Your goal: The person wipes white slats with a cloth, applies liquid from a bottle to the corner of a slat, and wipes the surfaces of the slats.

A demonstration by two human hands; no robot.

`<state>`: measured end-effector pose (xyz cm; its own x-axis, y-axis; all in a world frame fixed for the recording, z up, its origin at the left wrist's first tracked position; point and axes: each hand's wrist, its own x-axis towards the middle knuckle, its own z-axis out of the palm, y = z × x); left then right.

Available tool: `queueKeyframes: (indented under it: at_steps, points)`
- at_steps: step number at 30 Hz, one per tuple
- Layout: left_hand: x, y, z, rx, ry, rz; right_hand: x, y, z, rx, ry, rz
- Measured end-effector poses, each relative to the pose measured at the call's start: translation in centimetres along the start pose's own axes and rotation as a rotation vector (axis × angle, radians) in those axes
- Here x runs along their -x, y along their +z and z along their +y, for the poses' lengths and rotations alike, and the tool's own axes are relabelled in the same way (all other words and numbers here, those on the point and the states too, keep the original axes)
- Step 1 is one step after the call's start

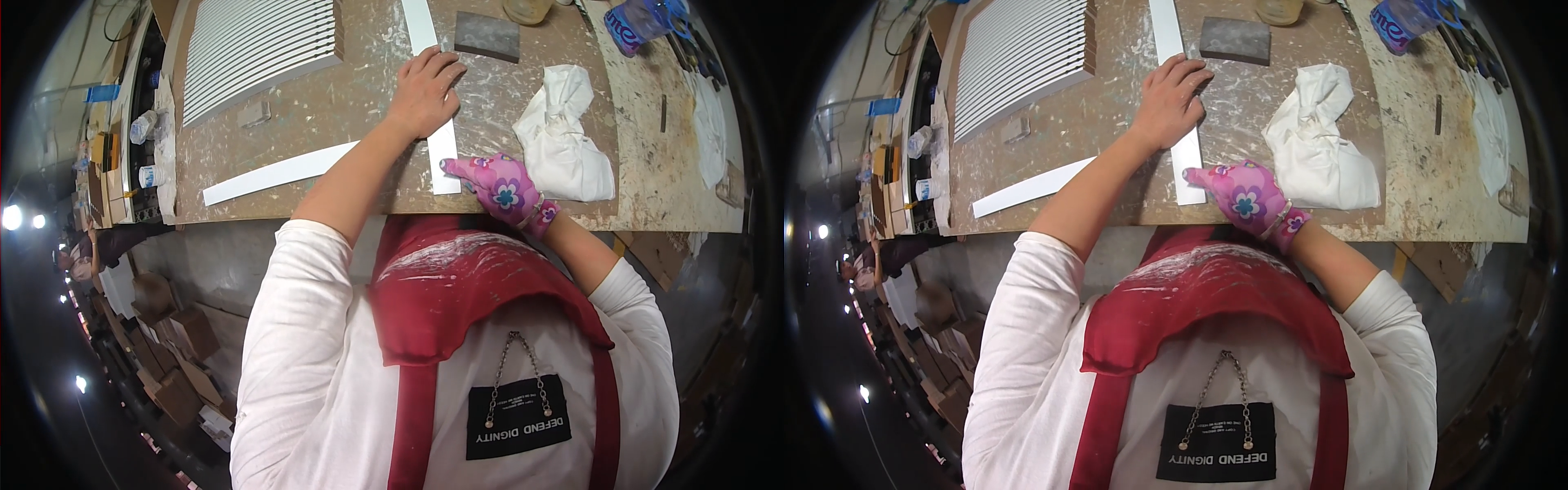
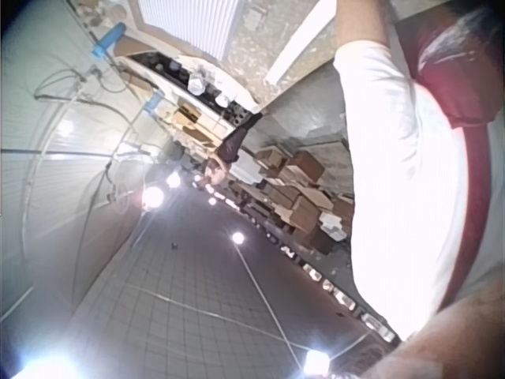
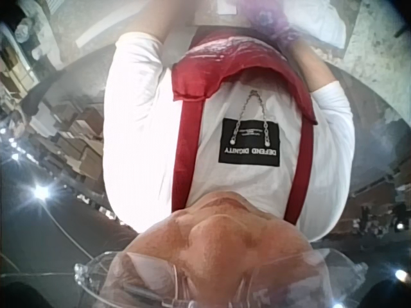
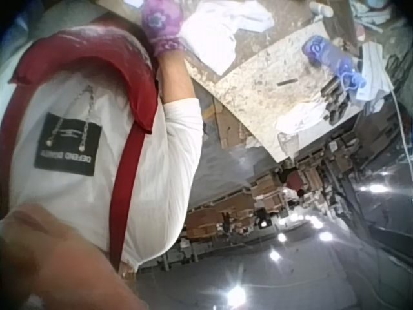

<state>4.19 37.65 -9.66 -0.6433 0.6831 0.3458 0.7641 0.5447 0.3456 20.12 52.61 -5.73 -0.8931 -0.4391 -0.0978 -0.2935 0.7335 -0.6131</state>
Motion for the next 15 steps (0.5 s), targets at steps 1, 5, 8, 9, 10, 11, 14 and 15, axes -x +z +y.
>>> queueKeyframes:
  at_steps: [1, 5, 8, 9, 10, 11, 14, 15]
  points:
    - [0.1, 0.0, 0.0, 0.001, -0.002, 0.001, 0.1, -0.4, -0.2, -0.015, -0.015, -0.027]
    - [-0.2, 0.2, 0.0, -0.008, 0.011, 0.028, 0.1, 0.7, 0.3, -0.121, -0.020, 0.123]
    - [0.1, 0.3, -0.1, 0.001, 0.002, 0.030, 0.3, -0.1, -0.8, 0.018, -0.048, -0.023]
    - [0.0, 0.3, 0.0, 0.013, 0.003, 0.029, 0.4, 0.0, -0.8, -0.034, -0.030, -0.008]
    - [0.0, 0.3, -0.1, 0.008, 0.008, 0.033, 0.5, 0.3, -0.7, -0.085, -0.012, 0.007]
    - [0.0, 0.3, -0.2, 0.002, 0.013, 0.036, 0.5, 0.5, -0.7, -0.137, 0.006, 0.021]
    - [0.1, 0.4, -0.1, 0.004, 0.010, 0.036, 0.7, 0.6, -0.6, -0.062, 0.037, -0.003]
    - [0.0, 0.4, -0.1, 0.006, 0.009, 0.036, 0.7, 0.5, -0.6, -0.038, 0.031, -0.039]
